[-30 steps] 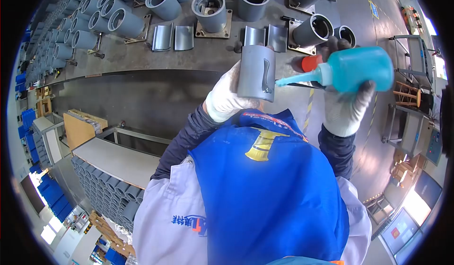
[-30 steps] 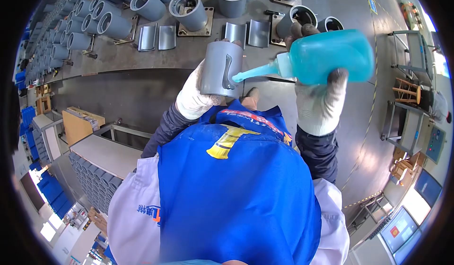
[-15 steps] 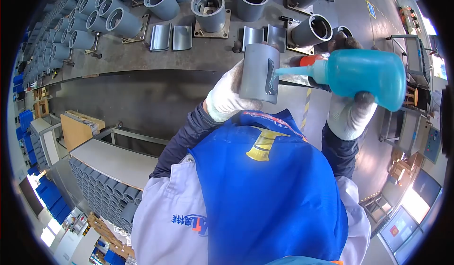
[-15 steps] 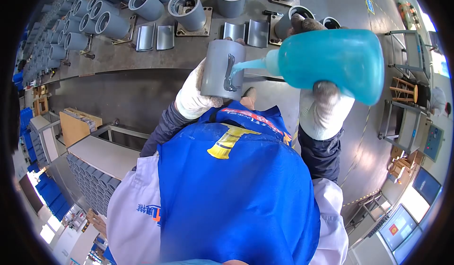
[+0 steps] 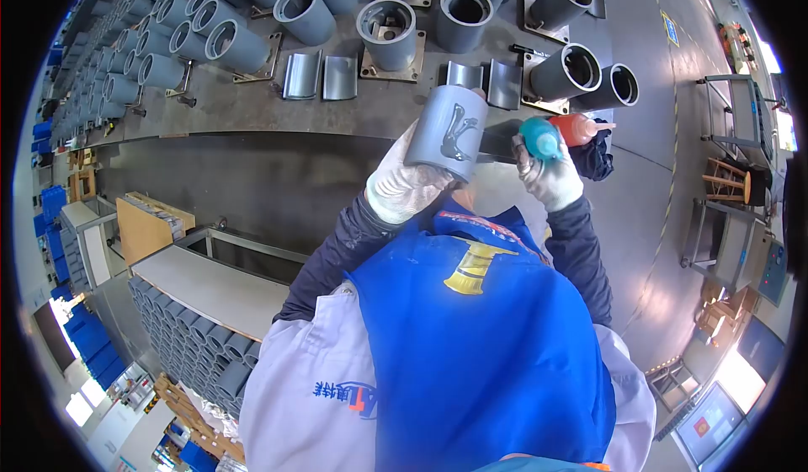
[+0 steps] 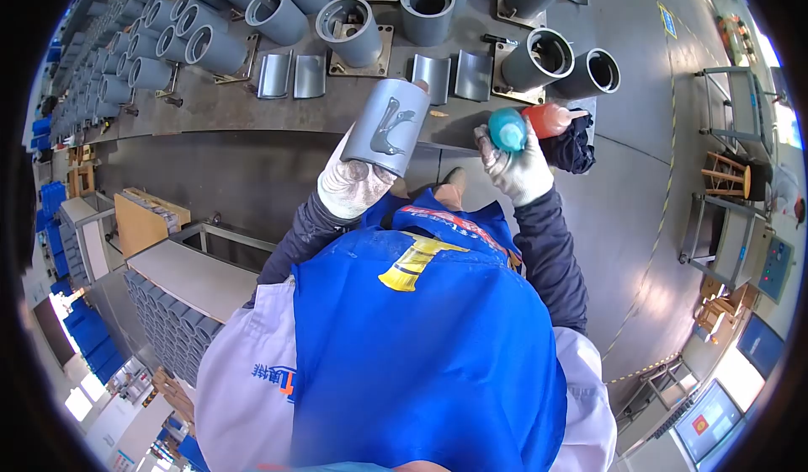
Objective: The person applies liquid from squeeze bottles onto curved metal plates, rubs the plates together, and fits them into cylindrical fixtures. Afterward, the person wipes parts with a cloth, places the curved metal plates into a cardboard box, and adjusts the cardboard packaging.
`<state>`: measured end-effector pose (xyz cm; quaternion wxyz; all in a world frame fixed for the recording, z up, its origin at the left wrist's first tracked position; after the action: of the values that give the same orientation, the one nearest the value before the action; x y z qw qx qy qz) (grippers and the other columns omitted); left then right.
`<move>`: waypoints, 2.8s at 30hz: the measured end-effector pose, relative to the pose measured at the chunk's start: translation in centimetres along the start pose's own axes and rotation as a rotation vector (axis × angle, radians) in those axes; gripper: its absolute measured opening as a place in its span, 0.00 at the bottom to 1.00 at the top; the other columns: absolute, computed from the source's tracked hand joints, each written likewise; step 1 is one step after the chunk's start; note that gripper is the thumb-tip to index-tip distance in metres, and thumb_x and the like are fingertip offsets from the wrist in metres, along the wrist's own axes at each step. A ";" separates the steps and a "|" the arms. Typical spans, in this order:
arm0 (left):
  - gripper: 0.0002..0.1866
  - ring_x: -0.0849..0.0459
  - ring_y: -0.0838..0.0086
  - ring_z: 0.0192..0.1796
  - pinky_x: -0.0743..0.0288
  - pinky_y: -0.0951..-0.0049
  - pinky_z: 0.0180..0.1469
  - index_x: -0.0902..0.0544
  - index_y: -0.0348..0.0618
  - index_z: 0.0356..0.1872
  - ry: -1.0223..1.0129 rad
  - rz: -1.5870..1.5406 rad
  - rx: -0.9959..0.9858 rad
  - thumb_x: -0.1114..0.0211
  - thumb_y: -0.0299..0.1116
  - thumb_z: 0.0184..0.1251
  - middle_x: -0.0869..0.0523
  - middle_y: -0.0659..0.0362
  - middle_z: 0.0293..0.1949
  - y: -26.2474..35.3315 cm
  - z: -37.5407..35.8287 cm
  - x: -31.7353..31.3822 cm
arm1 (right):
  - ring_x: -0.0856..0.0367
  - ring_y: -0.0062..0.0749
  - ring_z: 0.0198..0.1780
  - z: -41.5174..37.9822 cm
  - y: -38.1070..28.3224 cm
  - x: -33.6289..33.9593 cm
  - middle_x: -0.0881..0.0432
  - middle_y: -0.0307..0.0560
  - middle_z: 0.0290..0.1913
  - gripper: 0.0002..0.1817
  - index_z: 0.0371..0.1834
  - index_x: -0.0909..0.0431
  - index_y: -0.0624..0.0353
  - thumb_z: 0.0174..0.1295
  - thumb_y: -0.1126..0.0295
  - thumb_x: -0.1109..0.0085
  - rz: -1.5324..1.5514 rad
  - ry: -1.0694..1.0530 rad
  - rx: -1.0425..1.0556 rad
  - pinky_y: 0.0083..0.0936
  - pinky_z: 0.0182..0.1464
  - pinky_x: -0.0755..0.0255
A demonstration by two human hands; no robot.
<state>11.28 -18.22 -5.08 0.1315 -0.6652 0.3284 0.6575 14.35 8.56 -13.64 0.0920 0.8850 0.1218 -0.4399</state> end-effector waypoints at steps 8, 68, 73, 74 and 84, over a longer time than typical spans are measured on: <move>0.51 0.27 0.64 0.67 0.29 0.67 0.66 0.38 0.37 0.73 0.013 0.135 -0.078 0.19 0.24 0.43 0.29 0.52 0.68 1.7 0.1 0.6 | 0.15 0.49 0.49 3.4 -2.1 2.2 0.19 0.63 0.52 0.33 0.61 0.30 0.66 0.71 0.43 0.53 0.219 -0.016 -0.075 0.43 0.49 0.16; 0.46 0.22 0.72 0.60 0.29 0.71 0.64 0.34 0.34 0.70 -0.086 1.317 0.025 0.22 0.35 0.49 0.20 0.54 0.60 0.9 -0.1 -5.6 | 0.27 0.50 0.63 -10.1 10.0 -20.1 0.26 0.59 0.61 0.58 0.68 0.35 0.68 0.31 0.51 0.16 -2.501 -0.689 0.945 0.38 0.66 0.34; 0.42 0.18 0.72 0.56 0.24 0.69 0.60 0.32 0.38 0.67 -0.014 0.825 -0.154 0.19 0.33 0.52 0.18 0.56 0.57 0.5 -1.4 -6.7 | 0.29 0.40 0.66 -8.1 9.0 -17.1 0.27 0.54 0.62 0.56 0.71 0.37 0.66 0.34 0.63 0.18 -1.685 -0.431 0.694 0.35 0.68 0.35; 0.42 0.18 0.73 0.55 0.23 0.71 0.59 0.30 0.39 0.67 -0.071 0.575 -0.221 0.17 0.33 0.49 0.18 0.57 0.57 -0.1 -1.2 -6.3 | 0.29 0.38 0.66 -7.5 9.2 -16.3 0.28 0.52 0.63 0.58 0.73 0.38 0.64 0.33 0.64 0.18 -1.406 -0.420 0.720 0.33 0.68 0.35; 0.44 0.17 0.71 0.54 0.23 0.70 0.58 0.28 0.36 0.64 -0.050 1.477 -0.114 0.17 0.38 0.43 0.16 0.52 0.53 2.4 0.1 -7.4 | 0.28 0.34 0.61 -7.9 5.1 -17.1 0.27 0.48 0.62 0.63 0.73 0.37 0.65 0.30 0.48 0.18 -2.441 -0.611 0.900 0.28 0.64 0.34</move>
<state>10.33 -17.98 2.65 -0.3723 -0.2617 0.6524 0.6060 11.84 3.55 5.05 -0.6323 0.0296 0.6500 -0.4206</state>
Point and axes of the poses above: each hand's wrist, its own z-axis towards the middle knuckle, its own x-axis out of the back of the hand, y = z × x, the point moved 3 cm from there along z, towards the middle knuckle
